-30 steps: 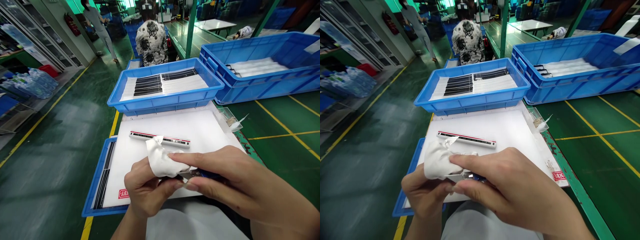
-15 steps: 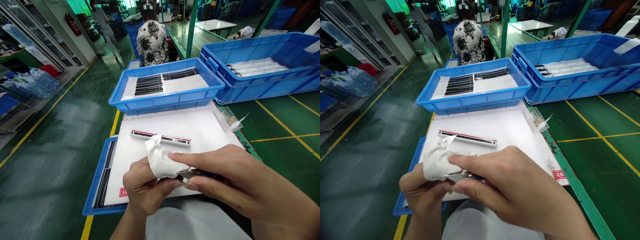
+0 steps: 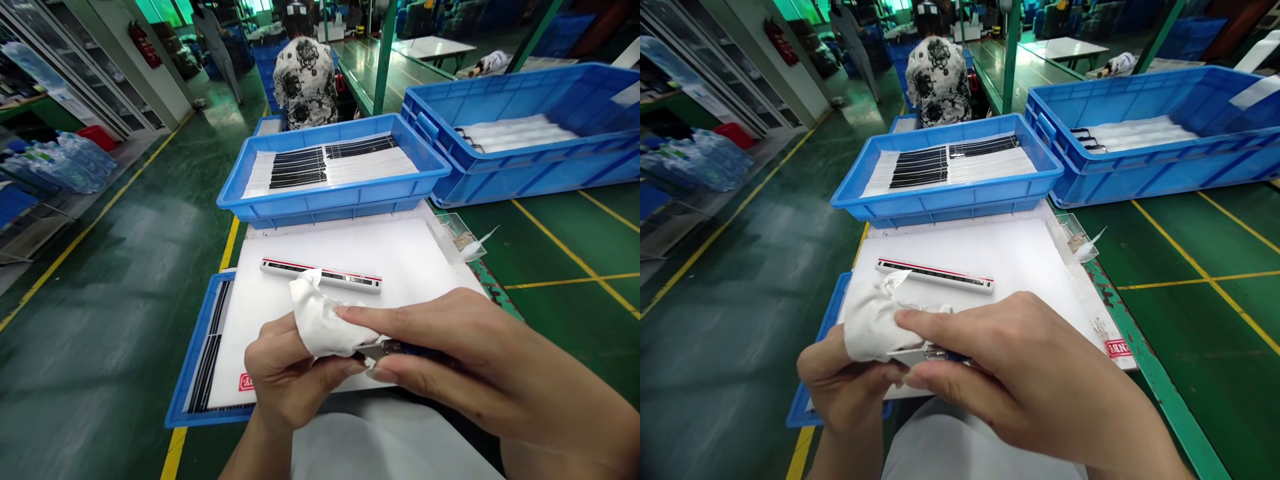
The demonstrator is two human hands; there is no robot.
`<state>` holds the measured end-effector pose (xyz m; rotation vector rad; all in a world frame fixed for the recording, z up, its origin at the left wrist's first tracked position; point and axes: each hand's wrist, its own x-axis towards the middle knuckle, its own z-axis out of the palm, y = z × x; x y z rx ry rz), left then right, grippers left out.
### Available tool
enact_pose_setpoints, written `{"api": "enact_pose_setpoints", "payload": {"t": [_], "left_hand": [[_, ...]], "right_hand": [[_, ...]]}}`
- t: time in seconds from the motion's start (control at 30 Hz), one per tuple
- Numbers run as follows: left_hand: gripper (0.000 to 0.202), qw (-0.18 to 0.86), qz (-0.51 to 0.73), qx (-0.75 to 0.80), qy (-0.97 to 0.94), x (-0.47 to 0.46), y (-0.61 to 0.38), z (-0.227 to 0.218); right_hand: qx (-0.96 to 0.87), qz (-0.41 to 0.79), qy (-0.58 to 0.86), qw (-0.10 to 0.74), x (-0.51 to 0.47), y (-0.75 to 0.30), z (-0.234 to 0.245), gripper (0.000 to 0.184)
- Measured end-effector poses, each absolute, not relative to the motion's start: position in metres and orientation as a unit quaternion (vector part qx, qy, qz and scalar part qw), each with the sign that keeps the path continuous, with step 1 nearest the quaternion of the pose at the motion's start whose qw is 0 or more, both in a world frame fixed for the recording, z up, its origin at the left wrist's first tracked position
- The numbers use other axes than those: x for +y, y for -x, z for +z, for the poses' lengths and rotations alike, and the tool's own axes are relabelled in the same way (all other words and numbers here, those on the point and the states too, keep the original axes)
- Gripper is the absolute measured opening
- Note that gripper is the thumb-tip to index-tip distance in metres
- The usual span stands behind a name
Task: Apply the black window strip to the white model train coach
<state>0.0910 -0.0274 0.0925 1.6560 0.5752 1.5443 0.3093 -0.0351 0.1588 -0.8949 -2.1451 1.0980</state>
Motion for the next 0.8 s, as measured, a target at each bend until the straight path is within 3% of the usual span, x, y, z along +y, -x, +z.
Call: {"api": "enact_pose_setpoints", "payload": {"t": [0.33, 0.8], "left_hand": [[0.018, 0.375, 0.614, 0.239, -0.653, -0.0249, -0.0906, 0.0924], [0.023, 0.391, 0.61, 0.249, -0.643, -0.0238, -0.0895, 0.09]], "right_hand": [[-0.799, 0.419, 0.33, 0.279, -0.0328, -0.3089, 0.157, 0.038], [-0.799, 0.414, 0.334, 0.281, -0.0297, -0.3109, 0.1554, 0.041]]}}
